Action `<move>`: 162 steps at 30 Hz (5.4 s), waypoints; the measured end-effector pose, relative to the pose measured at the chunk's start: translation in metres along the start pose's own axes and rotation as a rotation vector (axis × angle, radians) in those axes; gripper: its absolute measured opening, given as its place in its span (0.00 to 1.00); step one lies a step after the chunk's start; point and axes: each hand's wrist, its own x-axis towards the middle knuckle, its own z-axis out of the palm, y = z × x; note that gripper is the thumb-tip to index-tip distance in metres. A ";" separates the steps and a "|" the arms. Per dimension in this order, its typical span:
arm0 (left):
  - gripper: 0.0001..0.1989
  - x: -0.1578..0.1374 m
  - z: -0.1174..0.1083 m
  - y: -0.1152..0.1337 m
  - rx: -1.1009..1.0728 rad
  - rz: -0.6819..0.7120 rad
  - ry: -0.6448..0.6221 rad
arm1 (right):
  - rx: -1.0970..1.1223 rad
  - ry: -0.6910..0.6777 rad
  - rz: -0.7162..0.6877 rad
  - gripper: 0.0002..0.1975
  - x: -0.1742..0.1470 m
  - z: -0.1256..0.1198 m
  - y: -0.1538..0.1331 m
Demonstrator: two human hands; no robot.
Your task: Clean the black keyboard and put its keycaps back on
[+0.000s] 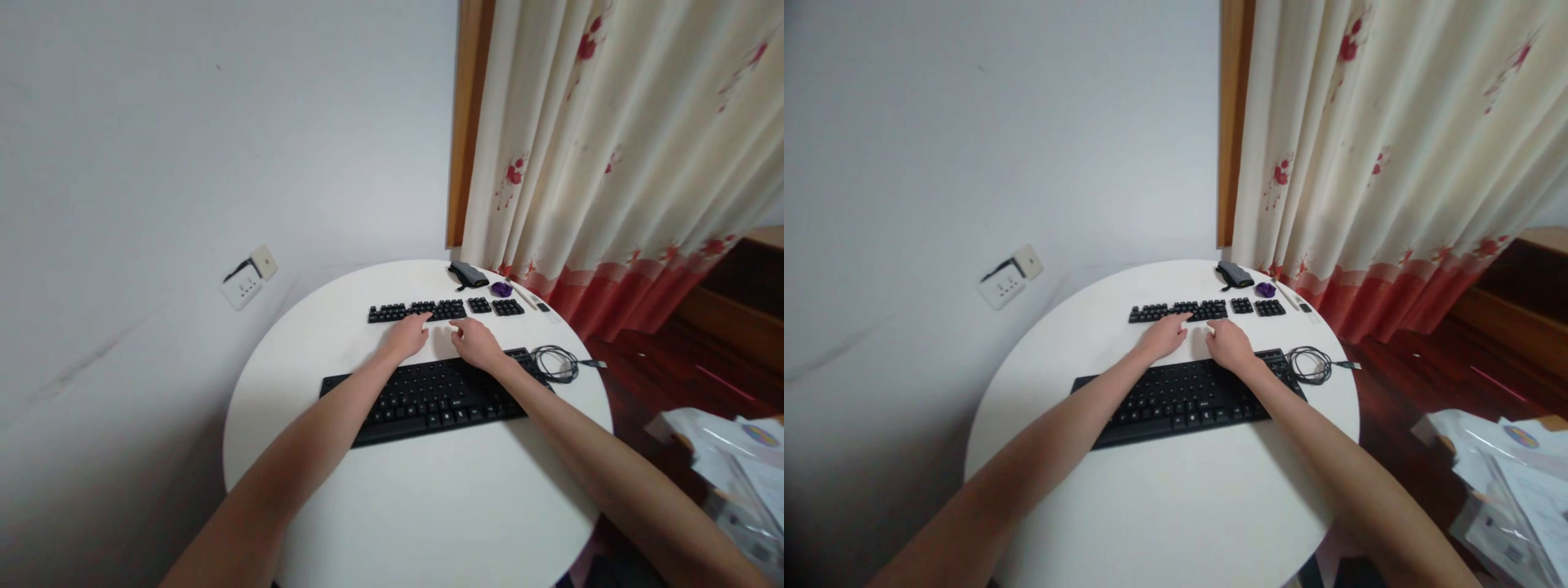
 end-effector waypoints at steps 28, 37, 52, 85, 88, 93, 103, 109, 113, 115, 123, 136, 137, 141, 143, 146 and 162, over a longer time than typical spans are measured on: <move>0.09 -0.001 -0.007 0.000 0.025 -0.037 0.087 | -0.327 -0.075 -0.133 0.11 0.057 0.016 -0.017; 0.09 0.000 -0.006 -0.001 0.012 -0.047 0.080 | -0.337 -0.099 -0.199 0.09 0.065 0.020 -0.019; 0.07 0.005 -0.008 -0.002 -0.047 -0.047 0.041 | -0.132 0.032 -0.241 0.05 0.002 -0.005 -0.015; 0.04 -0.144 -0.059 0.028 -0.474 -0.036 -0.068 | 0.652 0.004 -0.258 0.06 -0.062 -0.014 -0.050; 0.05 -0.143 -0.054 0.026 -0.428 0.015 -0.111 | 0.596 -0.075 -0.259 0.07 -0.072 -0.011 -0.052; 0.05 -0.143 -0.053 0.022 -0.287 0.095 -0.122 | 0.527 -0.179 -0.247 0.05 -0.074 -0.006 -0.047; 0.04 -0.143 -0.056 0.028 -0.129 0.201 -0.127 | 0.338 -0.218 -0.349 0.04 -0.076 -0.009 -0.052; 0.06 -0.142 -0.062 0.031 -0.079 0.247 -0.167 | 0.225 -0.217 -0.461 0.05 -0.077 -0.010 -0.053; 0.05 -0.142 -0.063 0.028 -0.090 0.289 -0.158 | 0.164 -0.217 -0.513 0.06 -0.078 -0.011 -0.055; 0.05 -0.143 -0.064 0.028 -0.093 0.298 -0.150 | 0.148 -0.215 -0.526 0.06 -0.079 -0.015 -0.055; 0.08 -0.148 -0.072 0.031 0.017 0.307 -0.163 | 0.052 -0.277 -0.535 0.09 -0.082 -0.029 -0.058; 0.08 -0.144 -0.074 0.027 0.012 0.313 -0.157 | 0.043 -0.331 -0.526 0.12 -0.074 -0.029 -0.051; 0.09 -0.143 -0.075 0.026 -0.002 0.295 -0.127 | 0.070 -0.298 -0.509 0.12 -0.072 -0.029 -0.049; 0.12 -0.141 -0.078 0.026 -0.049 0.223 -0.048 | 0.176 -0.158 -0.450 0.12 -0.067 -0.026 -0.042; 0.12 -0.141 -0.078 0.027 -0.044 0.245 -0.080 | 0.217 -0.193 -0.494 0.15 -0.067 -0.024 -0.041; 0.11 -0.143 -0.077 0.027 -0.029 0.309 -0.174 | 0.234 -0.297 -0.570 0.18 -0.069 -0.022 -0.041; 0.13 -0.130 -0.066 0.023 -0.250 0.139 -0.014 | 0.287 -0.161 -0.508 0.15 -0.063 -0.023 -0.037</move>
